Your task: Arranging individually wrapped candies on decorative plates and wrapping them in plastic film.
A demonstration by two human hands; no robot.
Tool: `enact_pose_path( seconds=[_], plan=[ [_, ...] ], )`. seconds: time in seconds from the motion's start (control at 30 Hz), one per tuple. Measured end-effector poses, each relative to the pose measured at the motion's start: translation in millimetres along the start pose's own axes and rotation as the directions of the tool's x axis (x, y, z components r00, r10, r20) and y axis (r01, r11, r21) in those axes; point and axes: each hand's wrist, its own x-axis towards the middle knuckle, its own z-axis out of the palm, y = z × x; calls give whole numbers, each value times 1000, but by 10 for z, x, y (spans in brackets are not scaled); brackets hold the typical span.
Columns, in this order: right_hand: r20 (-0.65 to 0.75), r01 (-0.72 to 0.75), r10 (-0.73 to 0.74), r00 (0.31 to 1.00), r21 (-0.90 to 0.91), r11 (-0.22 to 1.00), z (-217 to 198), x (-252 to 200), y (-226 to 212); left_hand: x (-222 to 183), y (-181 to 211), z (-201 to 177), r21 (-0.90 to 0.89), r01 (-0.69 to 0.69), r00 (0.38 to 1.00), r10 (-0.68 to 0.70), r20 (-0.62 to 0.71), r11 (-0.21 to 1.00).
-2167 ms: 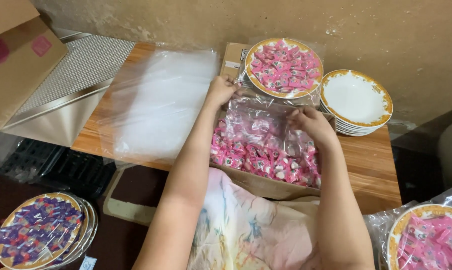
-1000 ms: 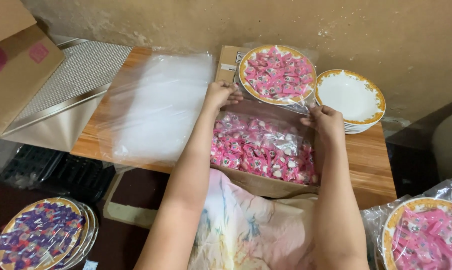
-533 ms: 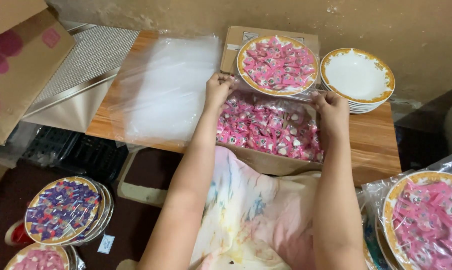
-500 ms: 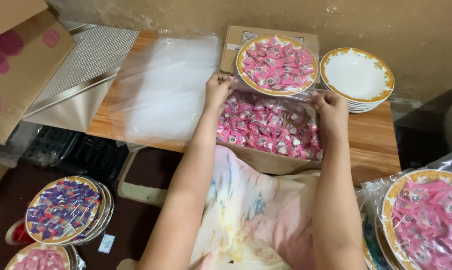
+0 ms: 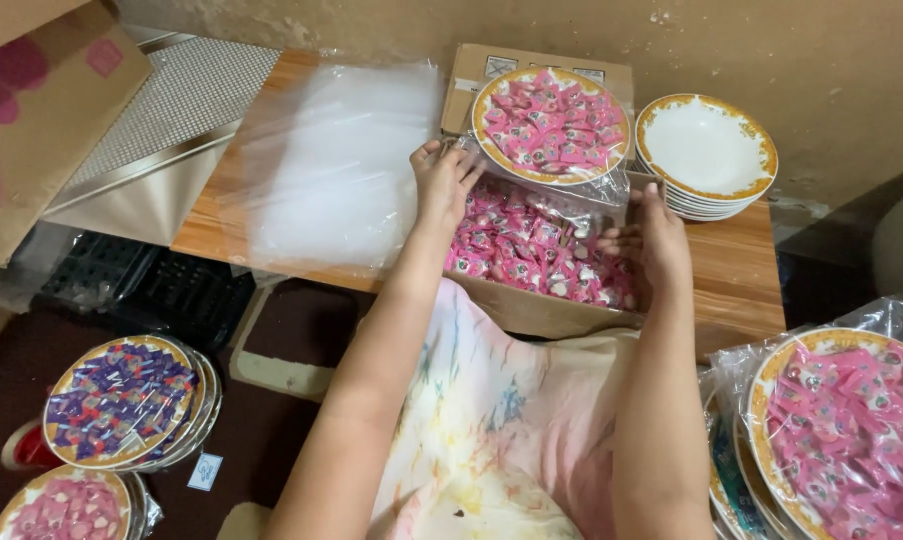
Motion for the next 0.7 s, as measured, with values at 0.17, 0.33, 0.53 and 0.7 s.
enact_pose_path(
  seconds=[0.17, 0.33, 0.53, 0.7],
  plan=[
    [125, 91, -89, 988, -15, 996, 198, -117, -127, 216, -295, -118, -127, 24, 996, -35, -86, 992],
    [51, 153, -158, 986, 102, 983, 225, 169, 9, -215, -71, 200, -56, 179, 983, -181, -31, 982],
    [-72, 187, -177, 982, 175, 967, 403, 191, -37, -22, -278, 262, 70, 219, 976, -218, -14, 973],
    [-134, 171, -143, 981, 234, 957, 536, 260, -19, 21, -344, 308, 204, 197, 977, -210, 41, 959]
  ],
)
